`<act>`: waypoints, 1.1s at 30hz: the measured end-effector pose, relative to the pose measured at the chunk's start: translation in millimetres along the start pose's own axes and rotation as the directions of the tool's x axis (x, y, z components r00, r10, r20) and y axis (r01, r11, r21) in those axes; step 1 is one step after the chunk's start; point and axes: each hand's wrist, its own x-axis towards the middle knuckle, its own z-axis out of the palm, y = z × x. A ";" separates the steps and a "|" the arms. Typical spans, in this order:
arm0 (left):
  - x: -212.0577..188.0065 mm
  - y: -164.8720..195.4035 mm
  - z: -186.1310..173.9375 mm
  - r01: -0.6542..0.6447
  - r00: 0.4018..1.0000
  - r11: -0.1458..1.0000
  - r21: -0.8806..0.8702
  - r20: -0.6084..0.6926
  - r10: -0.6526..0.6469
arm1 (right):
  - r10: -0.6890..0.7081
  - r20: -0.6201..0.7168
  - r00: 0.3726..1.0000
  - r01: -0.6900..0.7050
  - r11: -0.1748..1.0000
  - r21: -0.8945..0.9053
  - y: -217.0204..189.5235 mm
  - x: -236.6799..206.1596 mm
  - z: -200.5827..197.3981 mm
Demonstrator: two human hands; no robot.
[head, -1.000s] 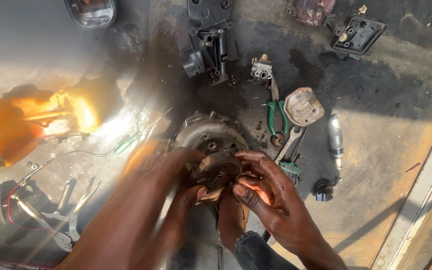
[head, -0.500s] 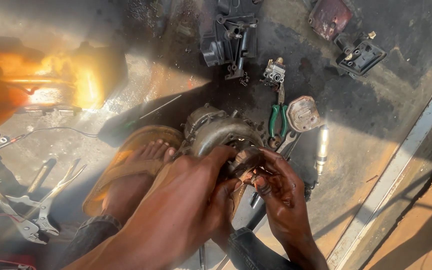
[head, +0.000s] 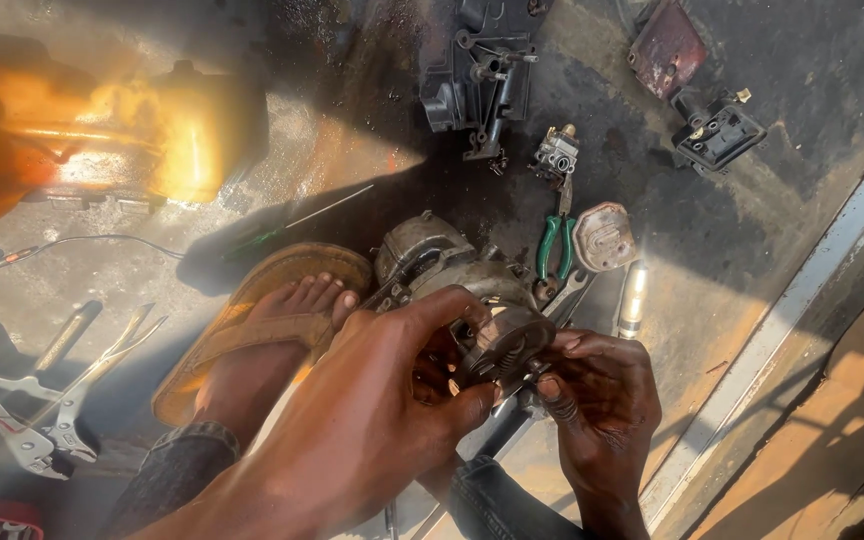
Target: The person is repairing a small engine, likely from a motorcycle or similar vehicle. They use a wrench to tighten bolts on the engine casing and handle various engine parts and tools on the floor.
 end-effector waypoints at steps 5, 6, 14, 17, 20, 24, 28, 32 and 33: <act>0.5 -1.6 -0.3 0.095 0.995 0.993 0.067 0.010 -0.095 | -0.033 -0.014 0.999 0.032 0.999 -0.036 -0.1 2.3 -1.2; 0.4 -2.7 0.1 0.096 0.995 0.994 0.054 0.019 -0.097 | -0.040 -0.008 0.999 0.040 0.999 0.019 -1.5 4.7 -0.7; 9.9 -7.2 15.9 -0.308 0.951 0.948 0.083 0.046 0.305 | 0.134 -0.034 0.990 -0.134 0.991 0.007 -16.7 15.8 -7.5; 13.4 -4.2 22.2 -0.370 0.928 0.912 0.177 0.035 0.370 | 0.147 -0.018 0.989 -0.146 0.988 0.045 -14.9 14.8 -14.6; 20.9 -7.9 32.4 -0.439 0.894 0.869 0.229 0.012 0.448 | 0.280 -0.006 0.960 -0.278 0.957 0.086 -11.6 9.6 -26.3; 24.7 -34.3 49.3 -0.171 0.983 0.926 0.336 0.127 0.135 | 0.402 0.045 0.915 -0.404 0.913 0.059 -9.0 -12.8 -42.5; 29.1 -68.4 76.9 -0.276 0.961 0.777 0.565 0.143 0.238 | 0.466 0.173 0.868 -0.477 0.878 0.027 8.3 -37.2 -48.3; 39.4 -89.1 106.5 -0.145 0.981 0.818 0.557 0.191 0.044 | 0.469 0.213 0.857 -0.486 0.873 0.036 32.7 -58.6 -59.1; 41.2 -92.9 112.5 -0.091 0.984 0.736 0.671 0.174 -0.037 | 0.456 0.221 0.862 -0.480 0.874 0.068 39.1 -64.2 -62.9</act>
